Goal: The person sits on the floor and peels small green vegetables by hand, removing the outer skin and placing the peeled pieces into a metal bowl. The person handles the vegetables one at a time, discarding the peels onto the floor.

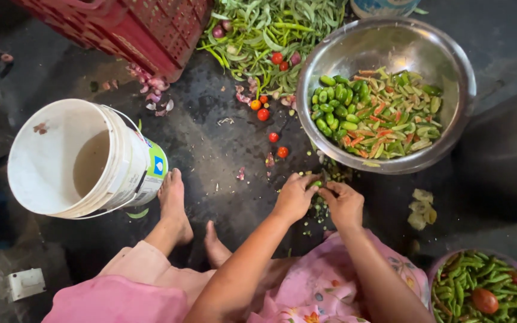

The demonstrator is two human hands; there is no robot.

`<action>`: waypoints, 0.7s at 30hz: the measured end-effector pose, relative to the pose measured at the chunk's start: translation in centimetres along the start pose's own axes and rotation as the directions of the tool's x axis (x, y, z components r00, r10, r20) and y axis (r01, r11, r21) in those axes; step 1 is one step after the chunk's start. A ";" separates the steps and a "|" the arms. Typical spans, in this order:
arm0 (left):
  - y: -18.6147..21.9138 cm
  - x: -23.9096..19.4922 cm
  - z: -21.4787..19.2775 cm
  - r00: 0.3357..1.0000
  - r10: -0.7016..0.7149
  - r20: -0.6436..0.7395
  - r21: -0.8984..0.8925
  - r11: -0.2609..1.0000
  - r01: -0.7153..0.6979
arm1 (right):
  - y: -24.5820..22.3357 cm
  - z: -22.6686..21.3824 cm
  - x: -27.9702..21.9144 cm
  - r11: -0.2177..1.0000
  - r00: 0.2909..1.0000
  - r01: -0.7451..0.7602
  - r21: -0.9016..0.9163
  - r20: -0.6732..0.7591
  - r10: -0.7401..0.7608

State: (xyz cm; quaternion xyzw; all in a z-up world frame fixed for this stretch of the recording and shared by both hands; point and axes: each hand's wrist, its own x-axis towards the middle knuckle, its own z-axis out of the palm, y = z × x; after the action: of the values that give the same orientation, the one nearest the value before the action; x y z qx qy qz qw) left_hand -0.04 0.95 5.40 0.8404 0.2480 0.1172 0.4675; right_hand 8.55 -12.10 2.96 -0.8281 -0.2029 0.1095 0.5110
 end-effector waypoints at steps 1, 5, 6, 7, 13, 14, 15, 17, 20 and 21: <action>-0.1 0.0 0.0 1.000 -0.007 -0.004 0.005 1.000 0.007 | 0.3 0.2 0.0 0.999 1.000 0.020 -0.030 -0.012 -0.021; -0.4 0.8 0.3 1.000 -0.011 -0.002 0.031 0.999 0.011 | 1.2 0.5 0.7 0.990 0.997 0.080 -0.118 0.005 -0.080; -0.7 0.9 0.5 1.000 -0.015 0.002 0.040 0.999 0.015 | 1.4 0.6 0.7 0.987 0.996 0.091 -0.135 0.007 -0.091; -1.1 1.0 0.9 1.000 -0.019 -0.012 0.063 0.998 0.020 | 1.6 0.7 0.7 0.983 0.995 0.102 -0.153 0.008 -0.102; -4.8 1.9 3.4 0.965 -0.261 -0.030 -0.211 0.945 0.249 | 1.8 1.7 1.4 0.898 0.990 0.143 -0.417 0.059 -0.130; -5.4 1.9 3.9 0.915 -0.401 0.044 -0.363 0.847 0.388 | 1.7 1.6 1.4 0.890 0.987 0.162 -0.426 0.059 -0.151; -6.1 1.9 4.5 0.845 -0.516 0.140 -0.492 0.705 0.512 | 1.6 1.5 1.4 0.882 0.983 0.180 -0.436 0.059 -0.172; -7.6 1.8 4.7 0.814 -0.539 0.216 -0.687 0.509 0.519 | 1.4 1.1 0.7 0.875 0.981 0.195 -0.444 0.089 -0.173; -9.0 1.0 4.3 0.822 -0.503 0.267 -0.793 0.370 0.484 | 0.6 -0.1 -0.5 0.900 0.972 0.226 -0.372 0.151 -0.181; -9.1 0.5 4.0 0.833 -0.481 0.271 -0.808 0.357 0.469 | 0.1 -0.5 -0.9 0.920 0.966 0.249 -0.304 0.144 -0.213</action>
State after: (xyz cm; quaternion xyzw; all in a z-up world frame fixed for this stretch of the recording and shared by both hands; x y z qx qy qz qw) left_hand -0.68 2.37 -4.45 0.3917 0.3925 0.0879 0.8275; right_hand 7.94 -12.96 3.06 -0.8629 -0.3417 0.0588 0.3676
